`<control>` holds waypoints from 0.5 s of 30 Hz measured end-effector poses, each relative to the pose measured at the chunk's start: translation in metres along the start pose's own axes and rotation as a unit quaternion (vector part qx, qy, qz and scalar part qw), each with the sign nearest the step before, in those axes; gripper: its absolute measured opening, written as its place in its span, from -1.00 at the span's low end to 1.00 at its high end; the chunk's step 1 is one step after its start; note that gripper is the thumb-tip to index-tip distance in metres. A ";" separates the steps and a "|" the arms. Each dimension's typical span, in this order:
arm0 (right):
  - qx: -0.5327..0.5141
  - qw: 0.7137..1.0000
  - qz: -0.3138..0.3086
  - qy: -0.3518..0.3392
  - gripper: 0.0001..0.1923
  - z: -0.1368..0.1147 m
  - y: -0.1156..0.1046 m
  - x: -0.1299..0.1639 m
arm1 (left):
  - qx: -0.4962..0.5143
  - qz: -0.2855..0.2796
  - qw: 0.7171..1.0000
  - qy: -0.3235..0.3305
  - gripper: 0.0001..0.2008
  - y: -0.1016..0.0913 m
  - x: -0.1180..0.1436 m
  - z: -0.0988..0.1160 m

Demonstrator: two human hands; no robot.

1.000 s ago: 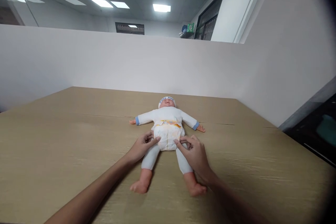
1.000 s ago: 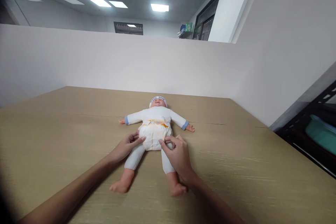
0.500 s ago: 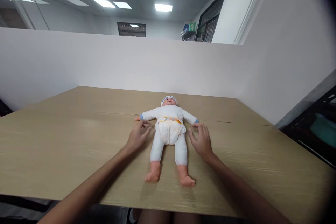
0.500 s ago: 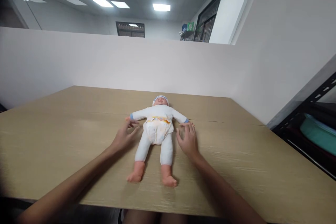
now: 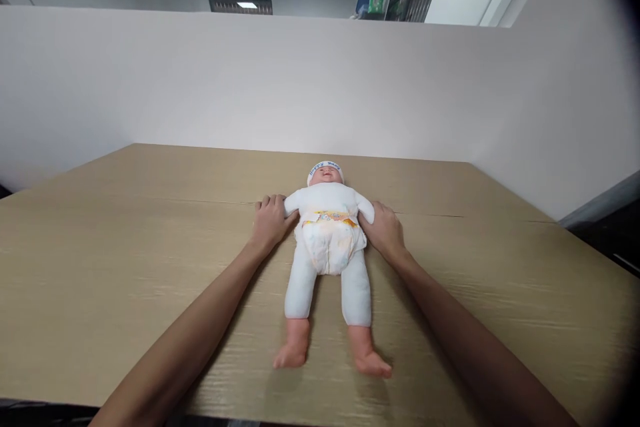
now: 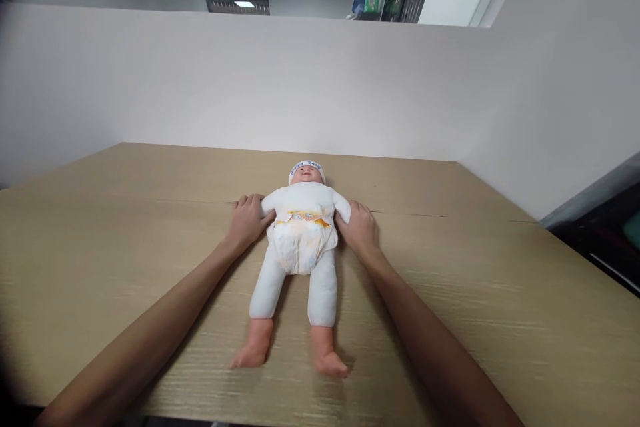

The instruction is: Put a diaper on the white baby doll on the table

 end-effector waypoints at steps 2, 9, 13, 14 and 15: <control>-0.008 1.000 -0.007 0.022 -0.69 -0.010 -0.008 0.004 | 0.011 -0.014 0.999 -0.032 -0.50 -0.013 0.006 0.008; -0.154 0.988 -0.030 -0.002 -0.68 -0.021 -0.076 0.076 | 0.208 -0.002 0.971 -0.116 -0.52 -0.094 0.129 0.040; -0.246 0.961 -0.110 -0.060 -0.60 -0.006 -0.121 0.188 | 0.288 -0.087 0.940 -0.161 -0.53 -0.107 0.298 0.065; -0.253 0.954 -0.140 -0.079 -0.56 -0.003 -0.129 0.220 | 0.305 -0.146 0.928 -0.157 -0.52 -0.104 0.340 0.073; -0.256 0.947 -0.169 -0.089 -0.53 0.001 -0.134 0.251 | 0.308 -0.175 0.921 -0.161 -0.53 -0.104 0.379 0.080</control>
Point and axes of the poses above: each hand's wrist, its own x-axis away from the middle knuckle, its own y-axis out of the palm, z = x × y, the point moved 5 cm from there along -x, towards the middle knuckle, and after that the axes turned 6 degrees about -z, right-handed, at the moved point
